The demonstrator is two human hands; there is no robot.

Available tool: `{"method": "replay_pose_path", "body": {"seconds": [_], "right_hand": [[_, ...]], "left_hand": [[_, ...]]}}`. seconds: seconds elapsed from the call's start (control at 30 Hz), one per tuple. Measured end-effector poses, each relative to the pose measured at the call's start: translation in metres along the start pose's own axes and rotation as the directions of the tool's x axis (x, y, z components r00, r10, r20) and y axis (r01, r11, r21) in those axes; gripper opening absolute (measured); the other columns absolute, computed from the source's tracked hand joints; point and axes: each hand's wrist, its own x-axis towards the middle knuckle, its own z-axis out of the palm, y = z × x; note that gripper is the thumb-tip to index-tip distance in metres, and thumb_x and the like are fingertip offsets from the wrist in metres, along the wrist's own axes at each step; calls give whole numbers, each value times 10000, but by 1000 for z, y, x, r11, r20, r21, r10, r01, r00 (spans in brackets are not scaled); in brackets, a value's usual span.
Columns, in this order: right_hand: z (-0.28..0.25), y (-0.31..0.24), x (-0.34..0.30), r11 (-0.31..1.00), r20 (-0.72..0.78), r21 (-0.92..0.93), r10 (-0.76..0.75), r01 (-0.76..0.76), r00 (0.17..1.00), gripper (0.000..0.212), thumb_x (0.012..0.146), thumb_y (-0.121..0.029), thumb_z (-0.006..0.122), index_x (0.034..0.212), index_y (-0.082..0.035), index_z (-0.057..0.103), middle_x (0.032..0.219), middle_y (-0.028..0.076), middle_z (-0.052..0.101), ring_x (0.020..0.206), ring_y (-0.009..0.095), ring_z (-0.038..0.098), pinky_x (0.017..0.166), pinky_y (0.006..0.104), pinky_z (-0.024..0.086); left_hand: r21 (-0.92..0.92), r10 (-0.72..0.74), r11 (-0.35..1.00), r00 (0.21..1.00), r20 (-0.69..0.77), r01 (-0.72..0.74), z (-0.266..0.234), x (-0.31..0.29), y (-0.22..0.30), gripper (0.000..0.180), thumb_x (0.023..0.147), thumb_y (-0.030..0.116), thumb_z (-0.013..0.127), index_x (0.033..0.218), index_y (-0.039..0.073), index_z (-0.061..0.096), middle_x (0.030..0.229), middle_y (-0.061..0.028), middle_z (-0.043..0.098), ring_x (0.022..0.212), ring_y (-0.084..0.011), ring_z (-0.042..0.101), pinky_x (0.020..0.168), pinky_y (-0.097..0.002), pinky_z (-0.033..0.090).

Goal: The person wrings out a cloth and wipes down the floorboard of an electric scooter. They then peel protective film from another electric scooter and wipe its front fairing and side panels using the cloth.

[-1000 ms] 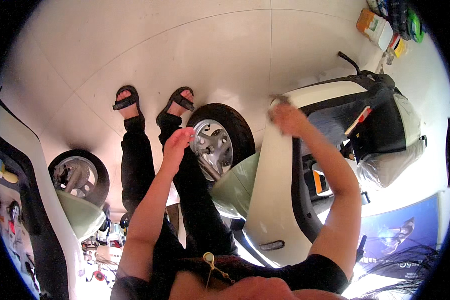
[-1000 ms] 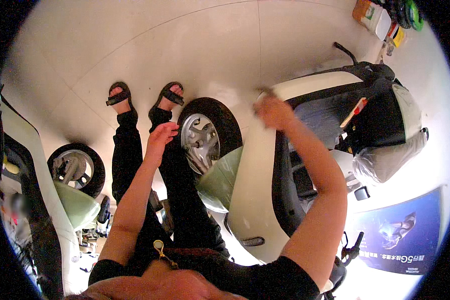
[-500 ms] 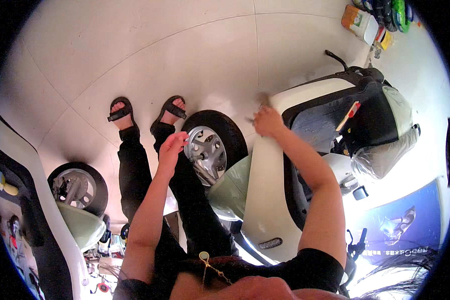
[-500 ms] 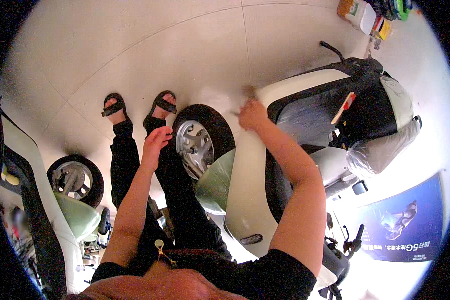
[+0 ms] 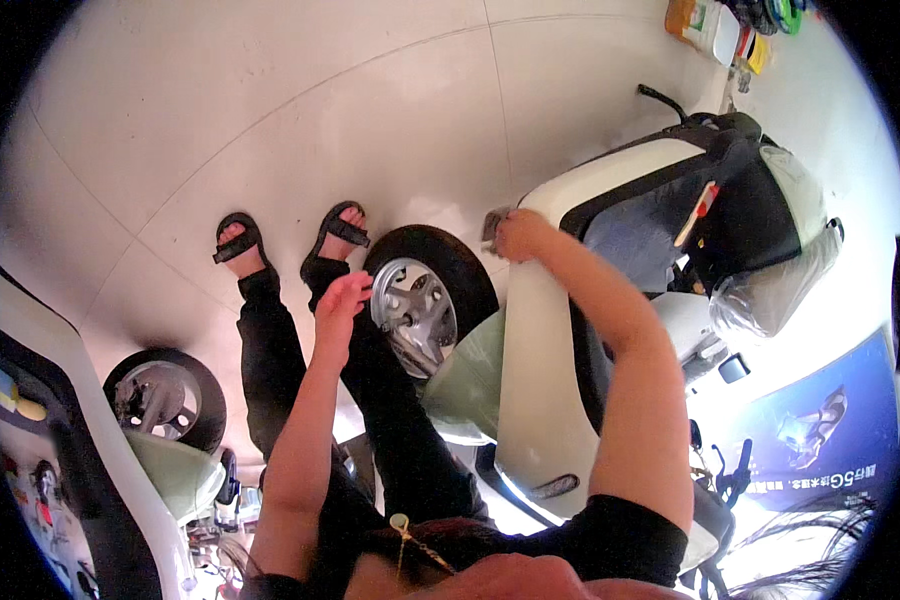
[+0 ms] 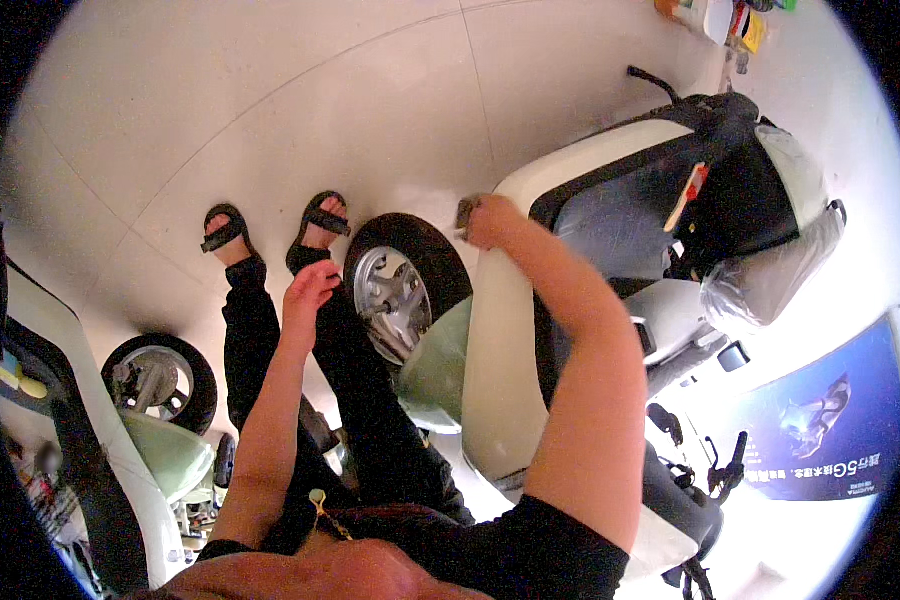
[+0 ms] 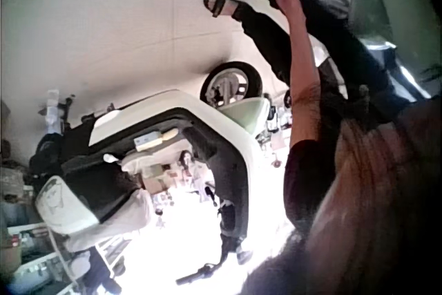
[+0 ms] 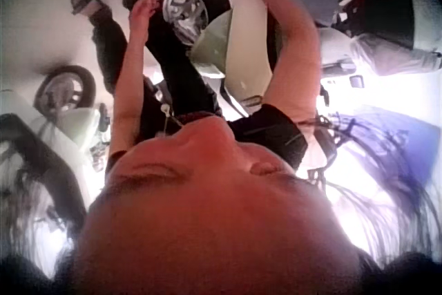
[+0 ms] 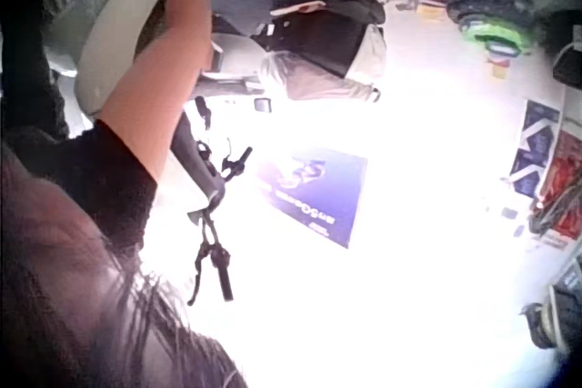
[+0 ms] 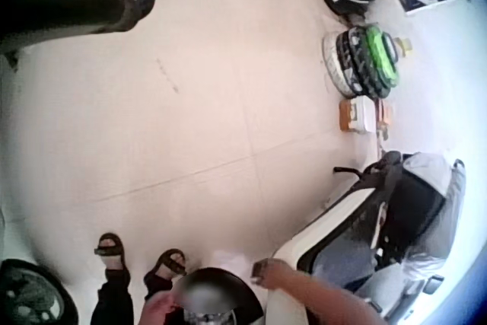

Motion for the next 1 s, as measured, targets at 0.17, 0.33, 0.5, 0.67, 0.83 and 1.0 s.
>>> {"method": "replay_pose_path", "body": {"seconds": [0.17,0.33,0.5,0.67,0.83,1.0], "right_hand": [[-8,35,-56,976,-421,-211,-45,-50,906,348,833,-271,370,1062,-62,529,1045,107,556,1086,257,429,966,379,268],[-13,-20,-116,986,-278,-164,-16,-31,960,411,869,-270,318,1210,-62,414,1202,92,459,1171,257,342,1010,378,194],[14,-42,-192,946,-387,-144,-323,289,863,394,861,-308,346,1078,-39,535,1225,124,423,1167,292,347,987,422,232],[-53,-106,-297,725,-203,609,-249,321,947,364,853,-278,383,1140,-72,472,1332,95,292,1208,315,277,996,438,218],[-30,-135,-303,896,-279,11,-424,444,862,363,813,-343,437,1127,-176,510,1273,42,384,1194,258,315,987,400,233],[-12,-97,-231,733,-272,-451,-657,510,703,392,777,-358,477,1116,-164,516,1188,12,472,1156,233,367,972,374,256]], "left_hand": [[21,43,999,997,64,-44,-7,-3,3,297,860,306,461,1064,98,524,1020,-12,565,905,-111,520,786,-258,368],[61,-9,998,999,48,6,-38,-11,-8,269,854,265,470,1067,113,530,1032,-17,569,914,-117,524,801,-262,369],[-59,44,997,999,16,-43,-67,-46,-16,269,855,252,472,1072,106,532,1040,-25,568,908,-113,527,786,-252,376],[-152,22,988,999,-36,-28,-91,-93,13,268,856,250,472,1072,100,523,1047,-21,564,915,-101,518,774,-236,376],[-123,58,991,997,54,-51,-72,-113,38,290,842,254,476,1085,102,513,1056,-29,560,930,-120,517,802,-249,363],[-67,64,996,993,102,-57,-52,-128,71,286,862,241,446,1097,90,503,1069,-37,549,938,-123,510,807,-245,362]]}}
